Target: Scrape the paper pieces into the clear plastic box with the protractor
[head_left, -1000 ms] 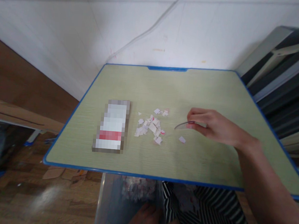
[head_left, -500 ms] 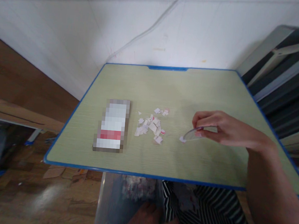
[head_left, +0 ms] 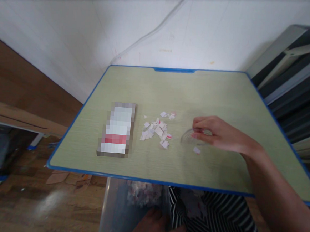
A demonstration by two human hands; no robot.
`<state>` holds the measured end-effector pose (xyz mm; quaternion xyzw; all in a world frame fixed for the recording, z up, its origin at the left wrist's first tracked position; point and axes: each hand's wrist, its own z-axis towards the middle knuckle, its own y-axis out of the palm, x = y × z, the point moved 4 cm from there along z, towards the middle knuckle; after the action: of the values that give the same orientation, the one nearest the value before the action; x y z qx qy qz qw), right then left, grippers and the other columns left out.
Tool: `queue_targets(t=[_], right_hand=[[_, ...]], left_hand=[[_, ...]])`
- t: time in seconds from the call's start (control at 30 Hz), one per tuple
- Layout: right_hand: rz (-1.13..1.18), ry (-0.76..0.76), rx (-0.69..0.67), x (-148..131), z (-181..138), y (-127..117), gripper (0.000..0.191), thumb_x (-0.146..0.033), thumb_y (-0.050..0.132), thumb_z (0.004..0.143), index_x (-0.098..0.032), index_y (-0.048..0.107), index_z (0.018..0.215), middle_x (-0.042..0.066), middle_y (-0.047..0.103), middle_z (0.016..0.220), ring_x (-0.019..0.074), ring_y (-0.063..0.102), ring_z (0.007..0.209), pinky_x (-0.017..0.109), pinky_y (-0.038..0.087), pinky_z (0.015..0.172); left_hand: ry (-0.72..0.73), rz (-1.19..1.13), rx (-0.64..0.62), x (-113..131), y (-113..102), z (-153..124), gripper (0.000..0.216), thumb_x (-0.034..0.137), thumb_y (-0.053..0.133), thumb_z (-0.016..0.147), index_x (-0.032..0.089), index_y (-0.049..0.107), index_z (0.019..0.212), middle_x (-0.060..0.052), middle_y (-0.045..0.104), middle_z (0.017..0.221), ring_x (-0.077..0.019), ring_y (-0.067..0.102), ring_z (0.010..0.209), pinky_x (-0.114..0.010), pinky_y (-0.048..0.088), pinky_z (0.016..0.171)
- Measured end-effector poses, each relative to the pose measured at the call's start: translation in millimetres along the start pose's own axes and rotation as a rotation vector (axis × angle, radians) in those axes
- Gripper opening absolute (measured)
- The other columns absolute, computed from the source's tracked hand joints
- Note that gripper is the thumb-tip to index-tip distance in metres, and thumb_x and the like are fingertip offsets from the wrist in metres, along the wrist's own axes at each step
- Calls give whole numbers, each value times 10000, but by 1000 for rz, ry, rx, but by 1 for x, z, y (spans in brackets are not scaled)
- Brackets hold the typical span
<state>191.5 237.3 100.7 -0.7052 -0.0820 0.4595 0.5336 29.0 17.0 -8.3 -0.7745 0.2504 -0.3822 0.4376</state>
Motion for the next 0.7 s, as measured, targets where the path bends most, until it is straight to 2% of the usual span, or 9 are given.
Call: queue_targets(t=[0.1, 0.27, 0.3, 0.4, 0.47, 0.6, 0.63, 0.7], right_hand=[[64, -65, -37, -6, 3, 5, 317, -288, 459, 914, -173, 503, 622, 0, 490, 652, 109, 460, 572, 268, 340, 563], [48, 6, 157, 3, 5, -1, 292, -270, 466, 912, -169, 505, 640, 17, 499, 681, 118, 467, 593, 270, 344, 574], [52, -9, 138, 3, 5, 0, 292, -268, 464, 914, -167, 506, 644, 18, 498, 684, 117, 465, 593, 268, 341, 573], [117, -128, -36, -3, 5, 8, 297, -253, 457, 928, -162, 514, 650, 11, 496, 676, 111, 472, 600, 259, 342, 582], [154, -178, -80, -7, 5, 10, 295, -249, 461, 932, -159, 520, 657, 10, 503, 681, 107, 479, 606, 252, 345, 587], [107, -114, 115, -2, 8, 6, 287, -264, 467, 929, -160, 515, 666, 15, 491, 691, 110, 462, 603, 253, 340, 577], [89, -98, 139, -1, 8, 6, 285, -263, 467, 928, -162, 512, 666, 16, 488, 692, 112, 460, 607, 256, 340, 580], [80, -109, 96, -2, 9, 9, 284, -257, 469, 926, -163, 508, 662, 16, 490, 693, 113, 458, 609, 259, 341, 585]], left_hand=[[0, 11, -5, 1, 0, 1, 479, 231, 648, 905, 307, 428, 1324, -39, 654, 872, -231, 647, 750, -333, 527, 687], [5, -2, 60, 1, 2, 0, 479, 233, 658, 894, 304, 433, 1311, -30, 644, 843, -228, 635, 726, -316, 517, 664], [4, -7, 71, 0, 3, 0, 483, 235, 660, 891, 304, 432, 1311, -32, 644, 849, -230, 635, 730, -321, 516, 671], [8, 2, 64, 0, 5, -1, 491, 244, 658, 893, 310, 421, 1317, -31, 648, 858, -235, 637, 733, -327, 515, 671], [9, 14, 54, 0, 7, -1, 482, 266, 658, 898, 313, 422, 1315, -34, 650, 858, -236, 638, 724, -314, 512, 649], [-3, 11, 77, 0, 5, 0, 475, 271, 686, 881, 312, 450, 1291, -27, 644, 835, -228, 639, 717, -293, 503, 648], [-6, 10, 81, 0, 4, 0, 487, 256, 690, 876, 311, 448, 1295, -26, 645, 838, -226, 638, 718, -291, 503, 651], [-2, 14, 73, 0, 3, 0, 513, 240, 685, 878, 311, 428, 1316, -29, 650, 853, -227, 639, 724, -296, 505, 652]])
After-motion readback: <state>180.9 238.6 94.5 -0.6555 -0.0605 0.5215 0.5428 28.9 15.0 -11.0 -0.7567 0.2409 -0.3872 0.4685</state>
